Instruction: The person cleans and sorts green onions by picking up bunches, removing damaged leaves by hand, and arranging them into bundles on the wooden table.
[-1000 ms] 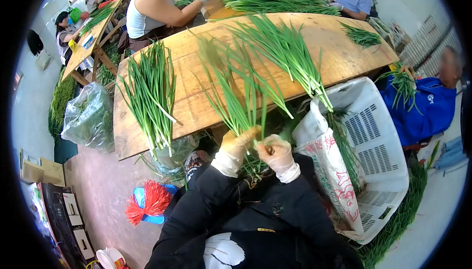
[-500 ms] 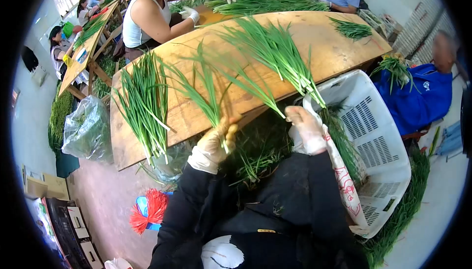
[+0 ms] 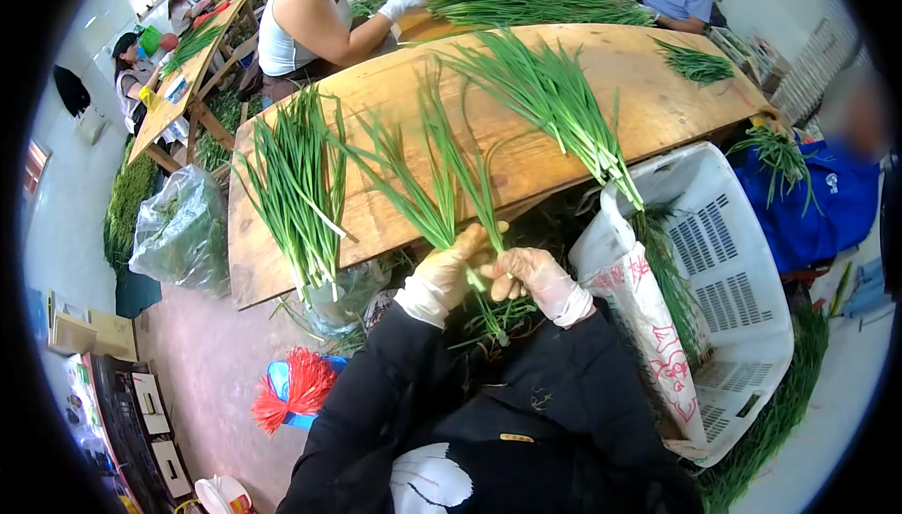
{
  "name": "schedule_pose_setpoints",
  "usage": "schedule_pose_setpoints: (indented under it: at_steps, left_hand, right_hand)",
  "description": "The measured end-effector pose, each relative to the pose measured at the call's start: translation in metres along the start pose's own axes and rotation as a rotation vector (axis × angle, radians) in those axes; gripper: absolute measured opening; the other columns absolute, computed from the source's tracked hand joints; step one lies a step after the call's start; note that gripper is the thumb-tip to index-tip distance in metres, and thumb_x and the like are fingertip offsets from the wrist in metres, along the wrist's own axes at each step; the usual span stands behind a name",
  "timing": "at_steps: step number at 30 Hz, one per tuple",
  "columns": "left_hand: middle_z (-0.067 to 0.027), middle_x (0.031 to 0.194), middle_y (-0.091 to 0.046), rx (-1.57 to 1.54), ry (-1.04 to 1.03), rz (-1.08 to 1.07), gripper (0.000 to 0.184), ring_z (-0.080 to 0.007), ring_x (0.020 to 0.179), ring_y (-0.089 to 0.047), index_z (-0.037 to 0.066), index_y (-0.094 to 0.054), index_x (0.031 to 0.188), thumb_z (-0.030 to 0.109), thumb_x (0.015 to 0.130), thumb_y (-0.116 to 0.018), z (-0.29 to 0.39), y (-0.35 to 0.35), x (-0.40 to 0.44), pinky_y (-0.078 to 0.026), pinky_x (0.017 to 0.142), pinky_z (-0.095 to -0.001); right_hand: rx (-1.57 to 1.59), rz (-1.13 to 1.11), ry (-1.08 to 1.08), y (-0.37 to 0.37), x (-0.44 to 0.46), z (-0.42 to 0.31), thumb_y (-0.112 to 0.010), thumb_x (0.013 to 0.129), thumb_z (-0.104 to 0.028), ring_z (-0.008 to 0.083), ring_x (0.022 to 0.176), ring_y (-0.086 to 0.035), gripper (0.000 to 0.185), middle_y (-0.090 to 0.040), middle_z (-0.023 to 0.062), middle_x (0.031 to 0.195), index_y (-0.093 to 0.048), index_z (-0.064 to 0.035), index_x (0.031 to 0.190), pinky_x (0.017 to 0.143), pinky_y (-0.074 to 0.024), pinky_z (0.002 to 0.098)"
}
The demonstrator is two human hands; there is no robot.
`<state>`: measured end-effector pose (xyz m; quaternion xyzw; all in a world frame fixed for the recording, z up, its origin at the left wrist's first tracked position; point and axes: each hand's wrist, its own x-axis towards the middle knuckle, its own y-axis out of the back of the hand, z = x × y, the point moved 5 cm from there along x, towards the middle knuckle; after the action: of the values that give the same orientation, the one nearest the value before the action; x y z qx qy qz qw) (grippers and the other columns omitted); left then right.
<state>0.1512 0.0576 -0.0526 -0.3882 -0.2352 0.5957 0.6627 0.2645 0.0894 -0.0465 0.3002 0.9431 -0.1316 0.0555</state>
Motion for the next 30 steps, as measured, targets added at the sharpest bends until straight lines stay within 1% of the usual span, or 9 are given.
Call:
schedule_pose_setpoints:
  at_steps: [2, 5, 6, 9, 14, 19, 21, 25, 30]
  left_hand:
    - [-0.0114, 0.107, -0.055, 0.028, -0.002, 0.041, 0.031, -0.0177, 0.083, -0.055, 0.001, -0.052, 0.105, 0.025, 0.085, -0.05, 0.002, 0.002, -0.002, -0.045, 0.075, -0.0328]
    - [-0.0125, 0.106, -0.055, 0.11, -0.028, 0.064, 0.02, -0.0196, 0.083, -0.056, 0.001, -0.056, 0.091, 0.019, 0.082, -0.054, -0.002, 0.019, 0.001, -0.047, 0.074, -0.0334]
    - [-0.0134, 0.104, -0.056, 0.077, -0.012, 0.112, 0.014, -0.0199, 0.081, -0.057, 0.001, -0.056, 0.084, 0.015, 0.08, -0.057, -0.005, 0.022, 0.002, -0.048, 0.07, -0.0334]
    - [-0.0128, 0.101, -0.056, 0.114, -0.023, 0.13, 0.018, -0.0199, 0.081, -0.057, 0.0, -0.055, 0.09, 0.015, 0.081, -0.056, -0.007, 0.023, 0.003, -0.049, 0.069, -0.0328]
    - [-0.0107, 0.097, -0.057, 0.149, -0.022, 0.038, 0.036, -0.0187, 0.082, -0.057, -0.006, -0.048, 0.108, 0.018, 0.082, -0.055, -0.011, 0.022, 0.003, -0.048, 0.071, -0.029]
    - [-0.0096, 0.096, -0.057, 0.167, 0.036, 0.02, 0.035, -0.0175, 0.08, -0.057, -0.005, -0.048, 0.108, 0.018, 0.082, -0.054, -0.011, 0.018, -0.001, -0.048, 0.07, -0.0273]
    - [-0.0106, 0.1, -0.055, 0.072, 0.074, -0.054, 0.037, -0.0177, 0.084, -0.056, -0.005, -0.048, 0.109, 0.02, 0.082, -0.054, -0.01, 0.011, -0.002, -0.048, 0.072, -0.0274]
    - [-0.0119, 0.106, -0.053, 0.103, 0.015, 0.004, 0.039, -0.0175, 0.089, -0.055, -0.005, -0.048, 0.109, 0.022, 0.081, -0.055, -0.013, 0.016, 0.002, -0.047, 0.073, -0.0275]
    - [-0.0115, 0.1, -0.057, 0.285, -0.068, 0.099, 0.042, -0.0168, 0.085, -0.056, -0.004, -0.049, 0.109, 0.023, 0.079, -0.059, -0.012, 0.016, 0.001, -0.048, 0.071, -0.0275]
  right_hand:
    - [-0.024, -0.047, -0.046, -0.004, -0.002, 0.0, -0.051, 0.085, -0.03, 0.0039, 0.054, -0.049, 0.026, -0.06, 0.0021, 0.065, -0.057, -0.005, 0.082, 0.049, -0.0344, 0.016]
    - [-0.152, 0.006, -0.102, -0.007, 0.002, 0.009, -0.059, 0.079, -0.026, 0.005, 0.055, -0.052, 0.022, -0.059, 0.0023, 0.064, -0.056, -0.0042, 0.08, 0.049, -0.0381, 0.0173]
    - [-0.36, 0.183, 0.024, -0.004, 0.0, 0.001, -0.065, 0.075, -0.022, 0.0052, 0.054, -0.052, 0.022, -0.059, 0.0019, 0.063, -0.055, -0.0033, 0.078, 0.049, -0.0396, 0.0185]
    - [-0.423, 0.184, -0.032, 0.003, 0.004, 0.006, -0.065, 0.074, -0.024, 0.0048, 0.051, -0.049, 0.023, -0.058, 0.0017, 0.063, -0.055, -0.0032, 0.077, 0.047, -0.038, 0.0182]
    - [-0.167, -0.106, -0.031, -0.003, -0.001, 0.01, -0.047, 0.087, -0.027, 0.002, 0.06, -0.047, 0.027, -0.062, -0.0007, 0.076, -0.058, -0.0039, 0.095, 0.053, -0.0342, 0.0142]
    - [0.006, -0.124, -0.086, -0.004, -0.005, 0.014, -0.042, 0.088, -0.033, 0.0017, 0.061, -0.047, 0.035, -0.062, 0.001, 0.079, -0.057, -0.0031, 0.098, 0.053, -0.032, 0.0135]
    - [0.243, -0.11, -0.148, -0.006, -0.008, 0.015, -0.043, 0.088, -0.032, 0.0019, 0.06, -0.046, 0.033, -0.062, 0.0019, 0.077, -0.057, -0.0026, 0.095, 0.052, -0.0316, 0.0135]
    - [0.161, -0.065, -0.112, -0.003, -0.002, 0.026, -0.051, 0.085, -0.029, 0.0023, 0.056, -0.045, 0.027, -0.062, 0.0028, 0.074, -0.057, -0.0029, 0.087, 0.049, -0.0317, 0.0145]
    - [-0.345, 0.234, 0.016, 0.003, 0.003, 0.02, -0.066, 0.074, -0.021, 0.0045, 0.055, -0.048, 0.023, -0.056, 0.0009, 0.061, -0.052, -0.0046, 0.066, 0.048, -0.0362, 0.0188]
